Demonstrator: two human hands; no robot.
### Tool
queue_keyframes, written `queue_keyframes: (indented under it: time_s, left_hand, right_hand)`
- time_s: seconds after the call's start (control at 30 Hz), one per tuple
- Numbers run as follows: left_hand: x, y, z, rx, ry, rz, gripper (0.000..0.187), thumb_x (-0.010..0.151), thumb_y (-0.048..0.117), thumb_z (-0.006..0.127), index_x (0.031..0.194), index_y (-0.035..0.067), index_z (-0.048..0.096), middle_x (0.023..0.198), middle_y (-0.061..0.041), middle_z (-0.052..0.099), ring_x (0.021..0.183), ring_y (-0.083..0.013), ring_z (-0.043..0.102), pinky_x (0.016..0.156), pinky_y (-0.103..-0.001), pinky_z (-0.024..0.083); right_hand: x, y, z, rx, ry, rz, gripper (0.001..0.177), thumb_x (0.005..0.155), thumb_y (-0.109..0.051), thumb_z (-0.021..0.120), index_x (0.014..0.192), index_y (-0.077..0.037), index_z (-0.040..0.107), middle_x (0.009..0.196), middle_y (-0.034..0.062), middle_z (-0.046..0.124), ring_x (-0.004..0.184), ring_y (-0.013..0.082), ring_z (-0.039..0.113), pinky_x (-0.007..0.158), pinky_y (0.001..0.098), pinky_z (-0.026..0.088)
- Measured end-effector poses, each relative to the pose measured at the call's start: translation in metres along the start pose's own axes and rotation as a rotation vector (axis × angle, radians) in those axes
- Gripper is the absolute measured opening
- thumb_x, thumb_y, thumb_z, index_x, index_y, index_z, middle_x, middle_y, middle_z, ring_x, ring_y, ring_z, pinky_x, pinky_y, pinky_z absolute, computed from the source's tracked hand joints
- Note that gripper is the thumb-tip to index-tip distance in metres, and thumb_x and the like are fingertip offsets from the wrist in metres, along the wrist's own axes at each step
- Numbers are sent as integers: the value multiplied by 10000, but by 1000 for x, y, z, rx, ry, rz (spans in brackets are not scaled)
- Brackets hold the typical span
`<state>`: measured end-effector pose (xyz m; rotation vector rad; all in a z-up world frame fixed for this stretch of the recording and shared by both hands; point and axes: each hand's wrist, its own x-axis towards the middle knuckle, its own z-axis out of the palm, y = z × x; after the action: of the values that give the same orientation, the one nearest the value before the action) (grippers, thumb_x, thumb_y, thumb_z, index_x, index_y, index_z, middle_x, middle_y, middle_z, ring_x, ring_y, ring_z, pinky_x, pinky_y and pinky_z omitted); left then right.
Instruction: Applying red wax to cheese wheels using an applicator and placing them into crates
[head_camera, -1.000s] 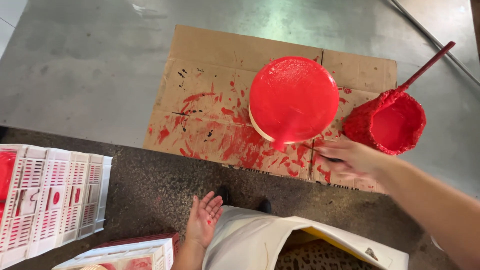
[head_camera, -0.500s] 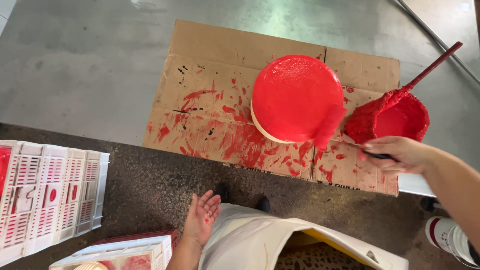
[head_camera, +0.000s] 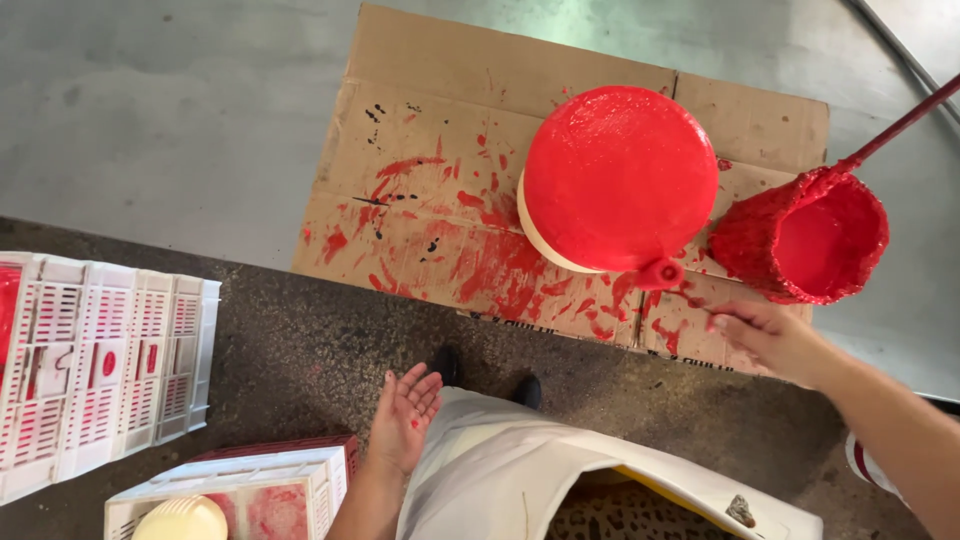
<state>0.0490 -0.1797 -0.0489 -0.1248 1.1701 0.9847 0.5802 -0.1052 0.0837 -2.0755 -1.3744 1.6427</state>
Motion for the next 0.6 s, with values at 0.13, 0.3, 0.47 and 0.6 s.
queue_keyframes:
  time_s: [0.13,0.3,0.47,0.6]
  left_hand:
    - [0,-8,-8,-7,7,-17,728,981,601,383,1442,65,559,1336,-231,643,1255,-310,577,1077,-411,412]
    - [-1,-4,10,44,-5,-24,729,961,613,397,1431,84,571,1327,-220,661,1285,-319,593,1068,-409,417]
    - [-7,8,17,30,-20,-1,720,973,590,390,1439,73,574,1328,-221,659,1309,-338,584,1092,-430,417]
    - [1,5,-15,-62,0,42,717,966,604,423,1411,67,587,1268,-222,676,1201,-317,612,1044,-417,436]
  right_hand:
    - [-7,-84,71,-116,-31,68,401,1057,-333,491,1280,-87,717,667,48,581,485,138,448,421,248,369]
    - [35,-120,156,649,-35,-2,215,1083,-203,506,1106,-9,594,711,72,436,481,126,326,371,236,251]
    - [35,-39,119,1091,-305,60,370,1037,-191,404,1384,-144,521,1224,-45,598,1080,124,592,434,183,264]
    - [-22,-27,87,798,-208,-57,312,1108,-207,434,1009,37,602,544,19,278,384,122,200,342,294,122]
